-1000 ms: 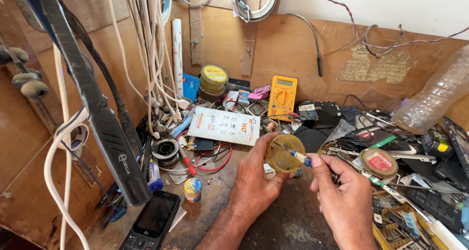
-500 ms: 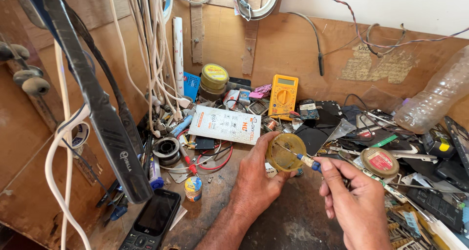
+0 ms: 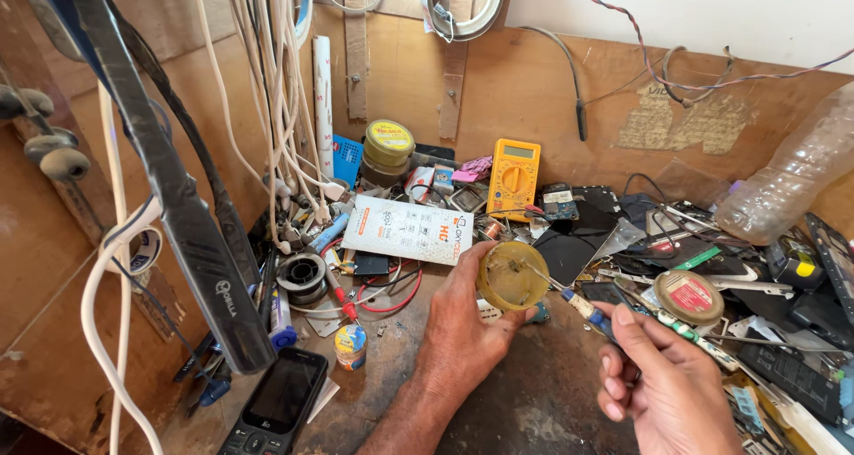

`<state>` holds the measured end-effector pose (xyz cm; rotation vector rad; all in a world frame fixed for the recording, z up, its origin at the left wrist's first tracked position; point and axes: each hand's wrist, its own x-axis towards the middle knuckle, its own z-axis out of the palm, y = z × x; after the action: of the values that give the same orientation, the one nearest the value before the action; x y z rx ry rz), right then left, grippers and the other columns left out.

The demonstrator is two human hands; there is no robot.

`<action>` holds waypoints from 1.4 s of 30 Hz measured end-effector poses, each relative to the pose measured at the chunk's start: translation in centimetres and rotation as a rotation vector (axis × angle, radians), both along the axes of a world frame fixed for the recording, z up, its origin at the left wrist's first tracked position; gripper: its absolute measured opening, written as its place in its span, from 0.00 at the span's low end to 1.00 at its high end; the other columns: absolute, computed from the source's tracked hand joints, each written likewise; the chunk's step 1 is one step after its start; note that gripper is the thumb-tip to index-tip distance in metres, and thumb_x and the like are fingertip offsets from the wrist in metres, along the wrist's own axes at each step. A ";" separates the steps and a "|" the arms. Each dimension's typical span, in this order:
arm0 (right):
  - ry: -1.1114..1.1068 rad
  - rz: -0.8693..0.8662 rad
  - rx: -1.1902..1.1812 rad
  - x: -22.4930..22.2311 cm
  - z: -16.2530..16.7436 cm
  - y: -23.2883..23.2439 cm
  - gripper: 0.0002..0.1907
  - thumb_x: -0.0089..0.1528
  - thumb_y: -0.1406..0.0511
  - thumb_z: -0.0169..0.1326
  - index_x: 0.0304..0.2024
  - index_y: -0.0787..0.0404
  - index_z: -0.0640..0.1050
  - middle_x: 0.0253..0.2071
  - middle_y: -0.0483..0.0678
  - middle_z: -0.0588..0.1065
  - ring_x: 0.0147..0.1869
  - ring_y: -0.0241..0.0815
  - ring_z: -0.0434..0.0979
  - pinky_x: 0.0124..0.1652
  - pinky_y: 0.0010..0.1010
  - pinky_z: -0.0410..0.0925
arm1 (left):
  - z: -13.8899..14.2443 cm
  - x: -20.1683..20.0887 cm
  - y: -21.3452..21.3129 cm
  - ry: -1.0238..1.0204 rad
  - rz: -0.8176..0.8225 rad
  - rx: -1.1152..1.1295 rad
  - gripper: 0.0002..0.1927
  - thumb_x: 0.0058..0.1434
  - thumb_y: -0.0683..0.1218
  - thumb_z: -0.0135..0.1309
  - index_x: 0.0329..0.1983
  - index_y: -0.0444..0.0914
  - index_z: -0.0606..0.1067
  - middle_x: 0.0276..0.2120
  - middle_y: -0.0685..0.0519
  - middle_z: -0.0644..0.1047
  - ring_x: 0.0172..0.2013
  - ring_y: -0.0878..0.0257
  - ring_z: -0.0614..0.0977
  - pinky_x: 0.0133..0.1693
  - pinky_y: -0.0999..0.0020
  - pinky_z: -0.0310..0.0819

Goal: The person holds a small circuit board on a cluttered workbench, applies flux paste from a jar onto the board using a small applicator, and then solders components on the board with a soldering iron, steadying the board with the other hand.

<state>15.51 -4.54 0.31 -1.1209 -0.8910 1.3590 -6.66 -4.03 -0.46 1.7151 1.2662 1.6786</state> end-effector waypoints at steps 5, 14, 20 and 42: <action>0.059 -0.104 -0.144 0.8 -2.5 1.1 0.20 0.65 0.57 0.52 0.54 0.61 0.79 0.22 0.47 0.65 0.22 0.40 0.62 0.21 0.36 0.56 | 0.1 -0.1 0.0 0.026 0.145 0.093 0.39 0.48 0.41 0.69 0.63 0.33 0.65 0.57 0.39 0.73 0.59 0.44 0.76 0.59 0.54 0.69; 0.039 -0.166 -0.009 -0.2 -5.6 2.2 0.19 0.68 0.60 0.51 0.54 0.68 0.79 0.21 0.52 0.66 0.20 0.43 0.61 0.20 0.40 0.57 | 1.0 -0.3 0.1 0.073 0.489 0.030 0.43 0.45 0.41 0.69 0.63 0.30 0.63 0.52 0.39 0.67 0.56 0.41 0.68 0.58 0.48 0.63; -0.014 -0.191 0.021 -0.2 -5.7 1.8 0.19 0.68 0.60 0.52 0.53 0.67 0.80 0.23 0.54 0.71 0.22 0.44 0.67 0.21 0.40 0.63 | 1.1 -0.7 2.1 0.260 0.539 0.011 0.43 0.47 0.43 0.68 0.65 0.31 0.63 0.51 0.39 0.70 0.54 0.42 0.70 0.58 0.49 0.64; -0.133 -0.222 0.160 -0.8 -7.5 2.0 0.17 0.67 0.66 0.52 0.57 0.65 0.81 0.29 0.46 0.73 0.28 0.35 0.69 0.23 0.33 0.67 | -0.6 -0.8 -1.0 0.406 0.017 -0.074 0.35 0.54 0.42 0.64 0.65 0.33 0.64 0.50 0.39 0.75 0.53 0.41 0.73 0.54 0.49 0.66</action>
<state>14.72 -2.55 -7.17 -1.1592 -0.9240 1.0235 -7.47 -5.01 -1.04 2.0723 1.4979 1.3117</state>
